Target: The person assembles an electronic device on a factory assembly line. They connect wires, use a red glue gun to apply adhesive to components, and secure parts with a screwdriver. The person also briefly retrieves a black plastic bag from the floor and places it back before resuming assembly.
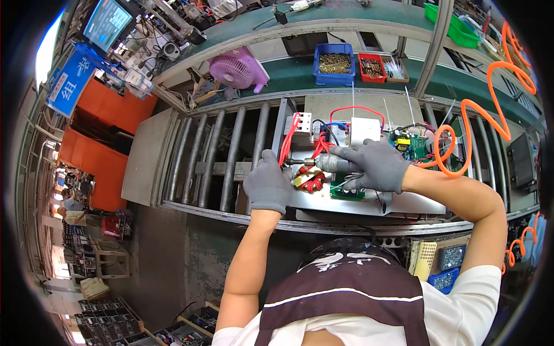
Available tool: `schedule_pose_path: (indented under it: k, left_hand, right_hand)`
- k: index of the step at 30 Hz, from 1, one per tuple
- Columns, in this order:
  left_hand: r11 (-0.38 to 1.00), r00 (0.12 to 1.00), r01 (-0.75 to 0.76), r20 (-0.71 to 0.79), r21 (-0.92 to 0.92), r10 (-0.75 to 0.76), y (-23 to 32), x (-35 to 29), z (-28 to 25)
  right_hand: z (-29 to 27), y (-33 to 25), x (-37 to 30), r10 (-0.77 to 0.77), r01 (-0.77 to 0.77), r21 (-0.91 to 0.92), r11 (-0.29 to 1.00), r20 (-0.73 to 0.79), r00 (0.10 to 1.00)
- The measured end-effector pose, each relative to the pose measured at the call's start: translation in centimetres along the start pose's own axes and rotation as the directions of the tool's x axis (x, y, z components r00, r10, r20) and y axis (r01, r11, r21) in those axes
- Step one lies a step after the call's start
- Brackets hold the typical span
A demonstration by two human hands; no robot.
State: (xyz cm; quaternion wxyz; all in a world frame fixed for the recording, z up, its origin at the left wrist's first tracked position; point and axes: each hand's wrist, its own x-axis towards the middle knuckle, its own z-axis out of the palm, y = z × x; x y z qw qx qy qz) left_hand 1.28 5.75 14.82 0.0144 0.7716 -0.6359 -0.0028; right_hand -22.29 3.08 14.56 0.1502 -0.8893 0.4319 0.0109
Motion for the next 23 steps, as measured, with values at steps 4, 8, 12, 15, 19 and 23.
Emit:
schedule_pose_path:
  k: [4,8,12,15,19,23]
  left_hand:
    - [1.000,1.000,-0.016,-0.006,-0.015,0.015,-0.3,0.2,0.3]
    - [1.000,0.999,-0.022,-0.028,-0.010,0.022,-0.3,0.2,0.3]
    - [0.999,0.999,-0.034,0.032,-0.021,0.035,-0.3,0.3,-0.2]
    - [0.996,0.995,-0.082,0.058,-0.041,0.084,-0.4,0.3,-0.6]
    - [0.994,0.993,-0.066,0.097,-0.086,0.074,-0.6,0.5,-0.7]
    - [0.994,0.987,-0.084,0.130,-0.069,0.092,-0.8,0.7,-0.8]
  right_hand:
    - [0.3,-0.2,-0.2,-0.008,0.008,-0.004,1.000,-0.063,0.998]
    - [0.2,-0.3,0.2,0.021,-0.020,0.027,0.999,-0.031,0.999]
    - [-0.5,-1.1,-0.1,0.046,-0.046,0.074,0.996,0.006,0.999]
    - [0.3,-0.1,-1.2,-0.035,0.046,0.064,0.997,-0.163,0.986]
    - [-1.4,-1.2,-1.8,0.038,-0.040,0.097,0.994,0.022,0.999]
    - [-0.6,-1.5,-1.5,0.000,0.000,-0.026,1.000,-0.004,1.000]
